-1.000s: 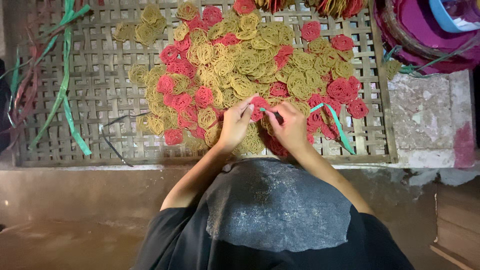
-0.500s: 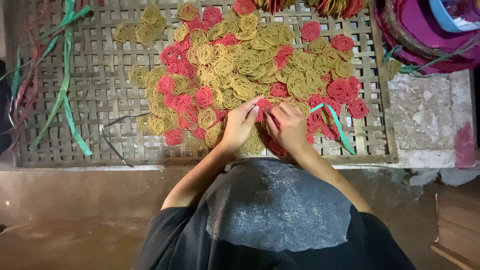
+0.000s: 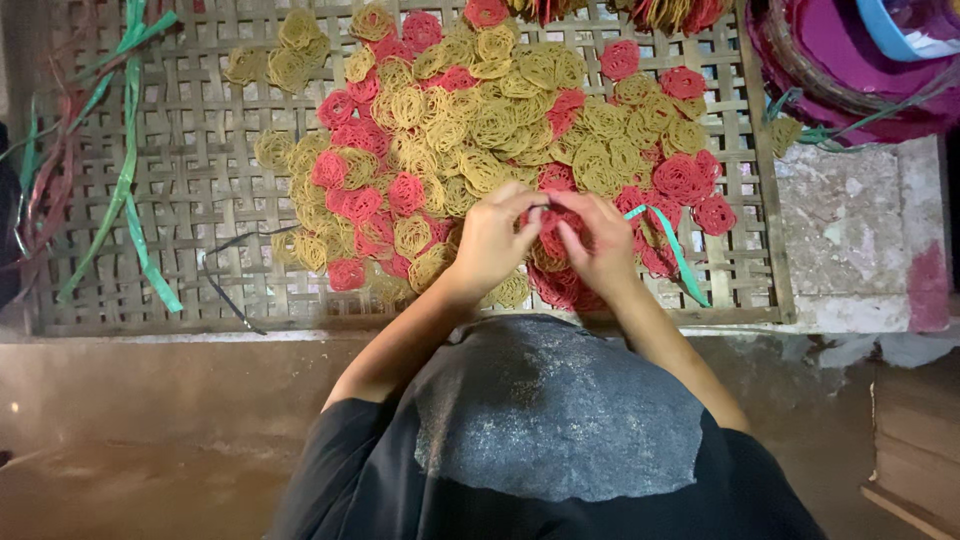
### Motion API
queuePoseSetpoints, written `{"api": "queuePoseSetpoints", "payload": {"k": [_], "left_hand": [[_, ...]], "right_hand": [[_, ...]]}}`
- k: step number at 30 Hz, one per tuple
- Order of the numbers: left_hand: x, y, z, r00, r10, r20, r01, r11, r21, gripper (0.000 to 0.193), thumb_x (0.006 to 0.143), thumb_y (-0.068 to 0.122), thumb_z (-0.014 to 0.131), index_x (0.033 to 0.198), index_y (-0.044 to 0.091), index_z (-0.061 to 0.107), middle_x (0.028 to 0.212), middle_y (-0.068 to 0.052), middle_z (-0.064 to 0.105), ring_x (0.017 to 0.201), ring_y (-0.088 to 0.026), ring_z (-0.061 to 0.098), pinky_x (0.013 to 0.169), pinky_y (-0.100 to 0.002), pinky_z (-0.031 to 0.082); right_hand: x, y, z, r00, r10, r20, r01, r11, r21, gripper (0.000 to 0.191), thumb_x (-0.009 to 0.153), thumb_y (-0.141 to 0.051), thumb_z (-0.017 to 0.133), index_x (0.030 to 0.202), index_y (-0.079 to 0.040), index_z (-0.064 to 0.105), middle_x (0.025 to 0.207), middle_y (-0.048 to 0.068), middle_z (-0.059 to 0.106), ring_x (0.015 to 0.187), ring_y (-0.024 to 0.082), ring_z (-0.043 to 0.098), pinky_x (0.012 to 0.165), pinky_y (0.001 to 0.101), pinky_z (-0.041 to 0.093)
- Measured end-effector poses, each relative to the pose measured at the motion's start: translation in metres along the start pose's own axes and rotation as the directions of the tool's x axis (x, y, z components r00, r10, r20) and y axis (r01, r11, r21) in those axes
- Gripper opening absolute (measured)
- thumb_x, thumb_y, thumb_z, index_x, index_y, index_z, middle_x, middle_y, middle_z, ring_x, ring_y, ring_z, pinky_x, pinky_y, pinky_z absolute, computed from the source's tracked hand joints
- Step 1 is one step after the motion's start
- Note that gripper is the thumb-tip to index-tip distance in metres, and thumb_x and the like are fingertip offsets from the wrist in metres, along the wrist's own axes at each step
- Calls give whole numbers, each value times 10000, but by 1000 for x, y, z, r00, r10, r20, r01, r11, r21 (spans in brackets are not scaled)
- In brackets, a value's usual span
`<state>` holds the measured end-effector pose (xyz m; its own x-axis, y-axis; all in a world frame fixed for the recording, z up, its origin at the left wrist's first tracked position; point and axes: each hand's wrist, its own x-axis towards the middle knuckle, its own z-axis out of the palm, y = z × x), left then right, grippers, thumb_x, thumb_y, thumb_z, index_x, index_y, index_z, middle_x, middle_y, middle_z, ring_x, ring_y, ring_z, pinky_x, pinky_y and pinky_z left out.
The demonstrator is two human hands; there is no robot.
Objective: The person threads small red and yellow circular woven items onto a green plastic strip, then gathers them into a bundle and secures the bundle with a tie. The process is repeated to create multiple bundles on a woven tray.
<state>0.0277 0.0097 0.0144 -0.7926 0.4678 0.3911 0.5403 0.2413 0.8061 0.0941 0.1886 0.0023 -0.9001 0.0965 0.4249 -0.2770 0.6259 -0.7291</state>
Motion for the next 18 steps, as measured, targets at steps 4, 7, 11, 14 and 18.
{"api": "queuePoseSetpoints", "payload": {"k": [4,7,11,14,18], "left_hand": [[14,22,-6,995,-82,48,82,997,0,211,893,16,676,1080,82,747,947,-116,689,765,-262,686,691,-348,553],[20,32,-9,1000,24,7,-24,999,30,172,913,53,679,1062,108,747,971,-85,713,877,-253,705,775,-358,572],[22,39,-8,999,22,39,-24,999,48,153,934,100,685,1054,144,768,977,-57,740,897,-233,710,787,-348,573],[22,38,-2,999,13,39,-14,1000,9,144,926,116,701,1051,142,765,980,-60,746,923,-237,710,809,-347,575],[29,9,-6,999,31,-42,-28,997,76,229,917,126,722,1144,147,732,1076,-84,745,1009,-265,706,892,-367,568]], "right_hand": [[0,4,-23,996,66,64,-66,998,-6,145,964,-46,712,1105,-78,699,1039,85,709,882,212,717,766,331,577],[-4,5,-33,978,-203,54,209,923,-323,257,800,23,722,995,-140,681,1126,96,711,1023,297,685,905,420,501],[-13,9,-27,1000,-27,3,27,997,-71,320,887,61,641,1177,-69,673,1171,87,707,1039,206,668,928,342,497],[-18,17,-9,970,227,82,-241,886,395,258,983,-41,674,1234,-24,619,1129,57,687,1000,101,648,888,245,523],[-21,27,6,926,378,-11,-329,820,467,68,1047,-17,701,1099,26,692,975,76,652,864,92,557,789,245,455]]}}
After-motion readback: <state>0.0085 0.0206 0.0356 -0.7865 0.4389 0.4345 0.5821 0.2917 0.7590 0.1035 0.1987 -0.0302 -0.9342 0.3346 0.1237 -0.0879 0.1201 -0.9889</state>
